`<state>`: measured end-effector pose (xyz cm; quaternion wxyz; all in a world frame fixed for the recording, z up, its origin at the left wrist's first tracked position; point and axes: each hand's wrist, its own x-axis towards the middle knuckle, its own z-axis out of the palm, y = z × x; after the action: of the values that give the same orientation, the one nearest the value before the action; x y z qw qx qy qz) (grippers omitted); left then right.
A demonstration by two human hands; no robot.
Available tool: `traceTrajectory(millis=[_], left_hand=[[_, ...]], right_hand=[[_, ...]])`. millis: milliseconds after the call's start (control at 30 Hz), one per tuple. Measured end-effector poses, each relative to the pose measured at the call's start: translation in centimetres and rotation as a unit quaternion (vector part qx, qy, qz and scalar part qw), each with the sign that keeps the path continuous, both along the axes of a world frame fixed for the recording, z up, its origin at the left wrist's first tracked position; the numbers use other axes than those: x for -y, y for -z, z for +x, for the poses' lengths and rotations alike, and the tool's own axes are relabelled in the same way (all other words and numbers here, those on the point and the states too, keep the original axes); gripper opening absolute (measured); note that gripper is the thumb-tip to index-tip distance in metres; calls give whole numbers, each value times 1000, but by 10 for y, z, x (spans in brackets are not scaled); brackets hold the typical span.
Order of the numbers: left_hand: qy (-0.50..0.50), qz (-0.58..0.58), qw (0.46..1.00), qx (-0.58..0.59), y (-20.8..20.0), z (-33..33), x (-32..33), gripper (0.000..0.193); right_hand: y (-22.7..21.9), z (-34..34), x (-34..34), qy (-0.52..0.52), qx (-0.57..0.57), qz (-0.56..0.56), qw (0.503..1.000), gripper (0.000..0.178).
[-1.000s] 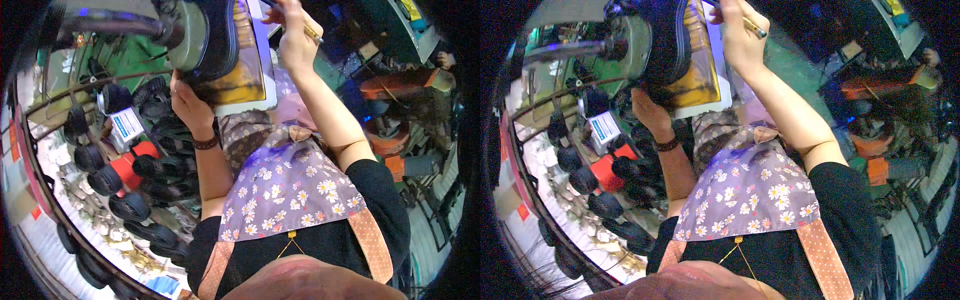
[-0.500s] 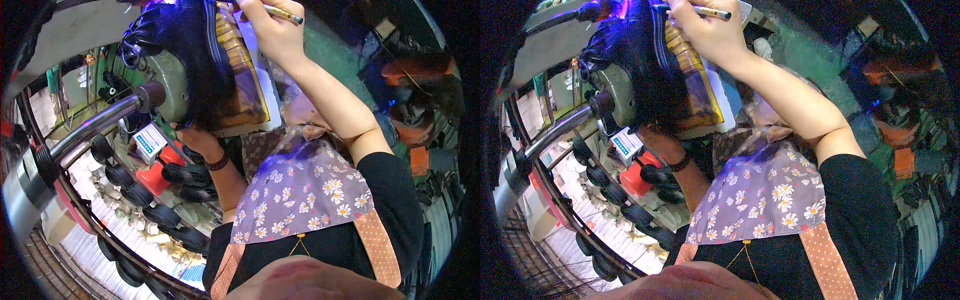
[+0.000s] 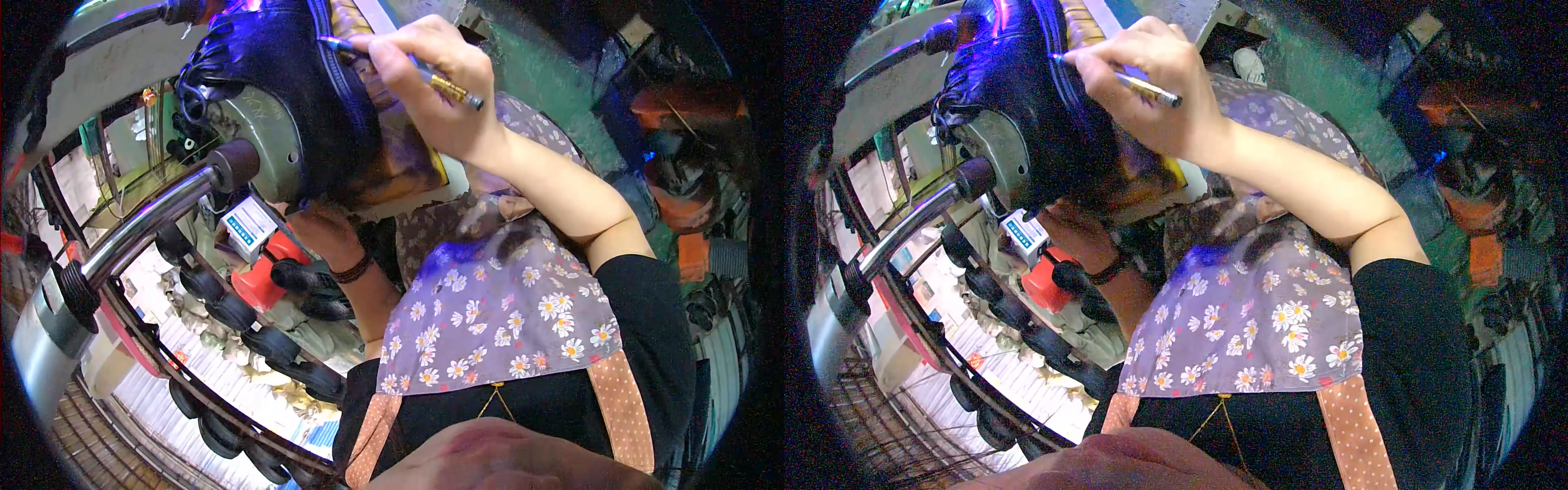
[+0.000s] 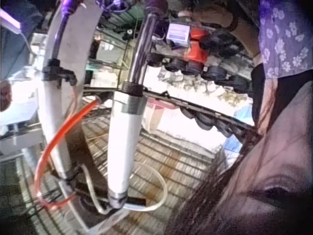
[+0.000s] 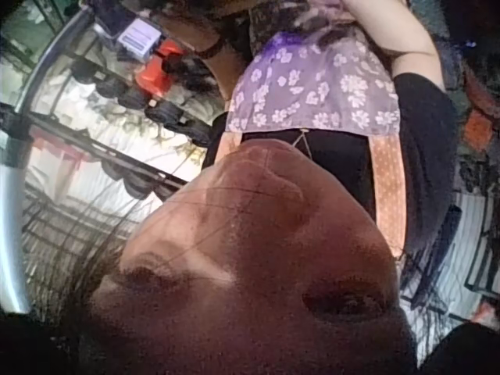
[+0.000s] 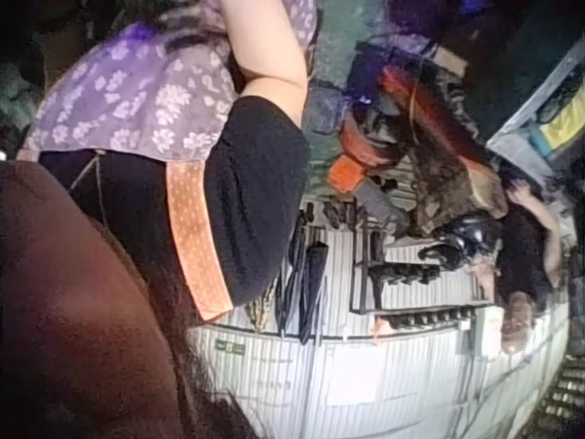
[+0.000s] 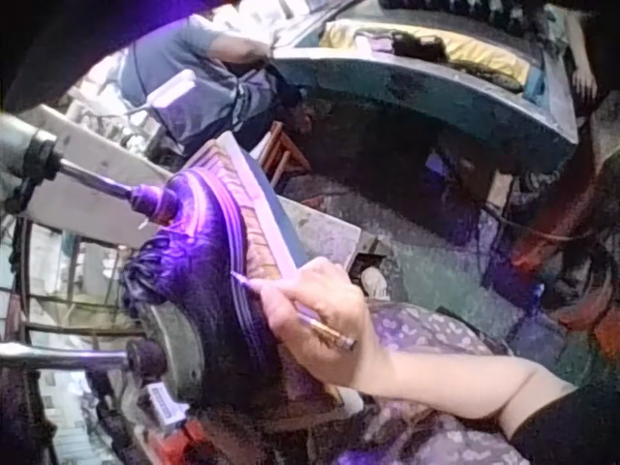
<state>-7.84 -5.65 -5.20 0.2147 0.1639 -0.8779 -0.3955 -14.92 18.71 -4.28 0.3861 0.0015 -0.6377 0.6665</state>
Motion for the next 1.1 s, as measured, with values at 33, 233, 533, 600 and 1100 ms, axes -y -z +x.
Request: traceTrajectory(millis=[33,233,533,600,1100], left_hand=[[30,20,999,-21,-4,0,-7,20],[119,611,782,43,4,11,11,37],[128,711,667,183,-33,4,-148,69],[204,749,603,185,-21,-4,-157,69],[240,108,941,-212,-77,34,-79,53]], right_hand=[[0,7,-1,-23,20,21,999,13],[-4,25,-18,-89,52,58,993,14],[-14,21,-64,-65,36,89,993,14],[-15,15,-59,-8,55,100,993,14],[8,-26,32,69,-77,53,993,12]])
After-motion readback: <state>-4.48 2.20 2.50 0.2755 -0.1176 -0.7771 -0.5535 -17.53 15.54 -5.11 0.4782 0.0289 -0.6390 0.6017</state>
